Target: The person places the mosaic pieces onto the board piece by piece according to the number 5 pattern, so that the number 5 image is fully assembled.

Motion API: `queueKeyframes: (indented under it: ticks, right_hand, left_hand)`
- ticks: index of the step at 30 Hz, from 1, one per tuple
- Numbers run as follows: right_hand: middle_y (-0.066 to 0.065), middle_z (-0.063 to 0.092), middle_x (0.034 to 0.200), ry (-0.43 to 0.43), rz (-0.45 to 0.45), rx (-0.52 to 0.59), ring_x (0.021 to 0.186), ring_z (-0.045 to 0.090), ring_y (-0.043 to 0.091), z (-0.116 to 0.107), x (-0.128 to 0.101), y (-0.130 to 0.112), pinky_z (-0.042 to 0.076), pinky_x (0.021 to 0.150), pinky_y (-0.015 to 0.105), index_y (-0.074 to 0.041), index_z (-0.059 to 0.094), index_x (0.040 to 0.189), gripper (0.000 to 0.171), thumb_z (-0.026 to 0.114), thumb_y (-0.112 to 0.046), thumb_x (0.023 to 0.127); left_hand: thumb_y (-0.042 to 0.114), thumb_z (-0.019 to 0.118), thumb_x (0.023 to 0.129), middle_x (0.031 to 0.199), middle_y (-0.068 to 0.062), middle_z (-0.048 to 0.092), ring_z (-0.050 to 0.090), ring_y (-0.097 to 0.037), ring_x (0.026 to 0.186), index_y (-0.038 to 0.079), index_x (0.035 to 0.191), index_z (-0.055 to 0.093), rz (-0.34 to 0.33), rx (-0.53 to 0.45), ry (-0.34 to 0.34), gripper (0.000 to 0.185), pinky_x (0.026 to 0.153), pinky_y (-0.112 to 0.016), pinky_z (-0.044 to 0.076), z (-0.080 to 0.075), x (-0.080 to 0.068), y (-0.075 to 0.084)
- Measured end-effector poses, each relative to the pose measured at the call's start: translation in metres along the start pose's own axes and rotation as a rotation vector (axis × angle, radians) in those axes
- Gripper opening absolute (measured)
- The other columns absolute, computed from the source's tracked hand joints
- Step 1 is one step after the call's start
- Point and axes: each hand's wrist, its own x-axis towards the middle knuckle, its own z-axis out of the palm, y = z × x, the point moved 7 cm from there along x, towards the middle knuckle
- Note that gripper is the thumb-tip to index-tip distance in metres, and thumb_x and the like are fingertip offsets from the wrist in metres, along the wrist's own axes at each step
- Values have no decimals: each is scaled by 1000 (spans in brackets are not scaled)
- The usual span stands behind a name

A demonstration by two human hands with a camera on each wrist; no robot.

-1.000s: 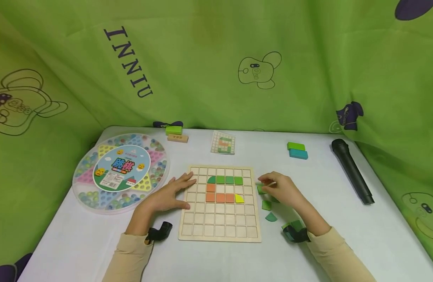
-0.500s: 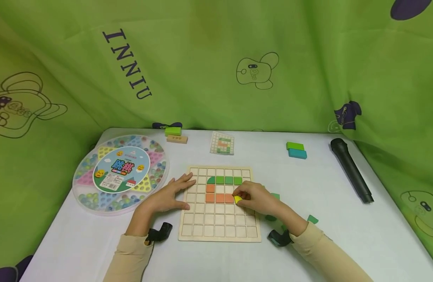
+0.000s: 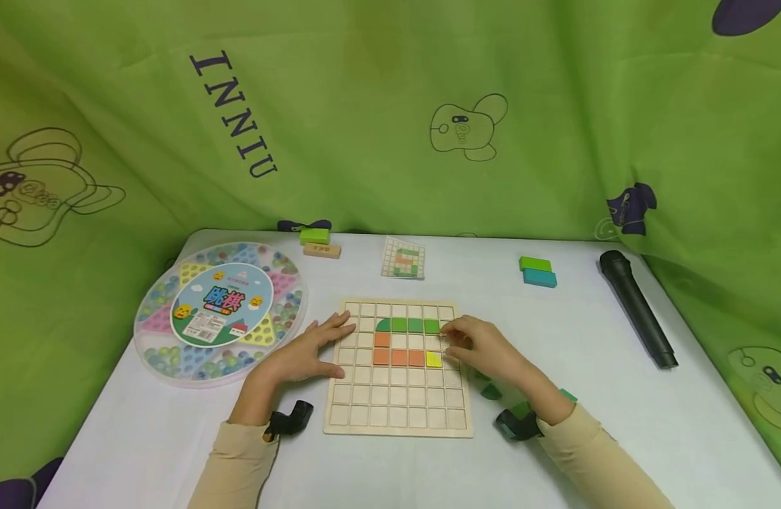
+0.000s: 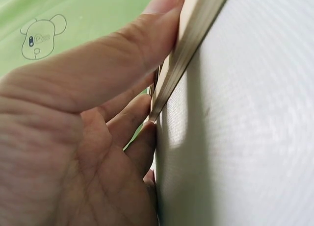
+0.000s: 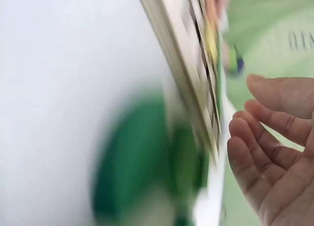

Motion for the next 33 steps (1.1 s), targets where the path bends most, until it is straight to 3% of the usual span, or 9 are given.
queueKeyframes:
  ticks: [5, 10, 14, 20, 25, 33]
  right_hand:
    - [10, 65, 107, 27, 85, -19, 98, 61, 24, -27, -8, 26, 55, 83, 38, -1, 63, 115, 30, 67, -5, 85]
    - [7, 61, 102, -49, 113, -111, 91, 55, 19, -24, -9, 37, 50, 80, 36, -3, 65, 109, 30, 72, -6, 81]
    - [5, 58, 98, -61, 120, -164, 85, 51, 17, -23, -8, 38, 48, 76, 33, -3, 65, 102, 24, 72, -4, 79]
    - [3, 61, 96, -11, 75, -157, 86, 57, 18, -21, -17, 15, 52, 75, 33, -5, 65, 100, 21, 73, -7, 81]
    - [-4, 61, 98, -50, -34, -103, 84, 58, 12, 3, -28, -15, 52, 73, 26, -10, 68, 104, 23, 73, -15, 82]
    - [-5, 60, 98, -46, -98, -124, 82, 52, 7, 28, -27, -27, 49, 72, 21, -10, 68, 102, 24, 75, -16, 80]
  left_hand:
    - [33, 76, 77, 160, -7, 13, 6, -30, 147, 11, 148, 34, -13, 6, -2, 85, 118, -55, -1, -2, 0, 2]
    - [32, 76, 77, 160, -8, 13, 6, -31, 147, 11, 148, 34, -11, -1, 0, 85, 118, -55, -1, -1, 0, 2]
    - [33, 76, 77, 160, -8, 13, 6, -30, 147, 10, 148, 33, -4, -1, -3, 86, 118, -55, -2, 0, 0, 2]
    - [33, 76, 77, 160, -8, 13, 6, -31, 147, 10, 148, 33, -1, 6, -3, 86, 118, -55, -2, -1, -1, 3]
    - [33, 76, 77, 160, -8, 13, 6, -30, 147, 11, 148, 33, -4, 10, 3, 86, 118, -55, -1, -2, -1, 2]
    - [33, 76, 77, 160, -8, 13, 6, -30, 147, 9, 148, 33, 4, -9, -4, 86, 118, -54, -2, 0, 0, 3]
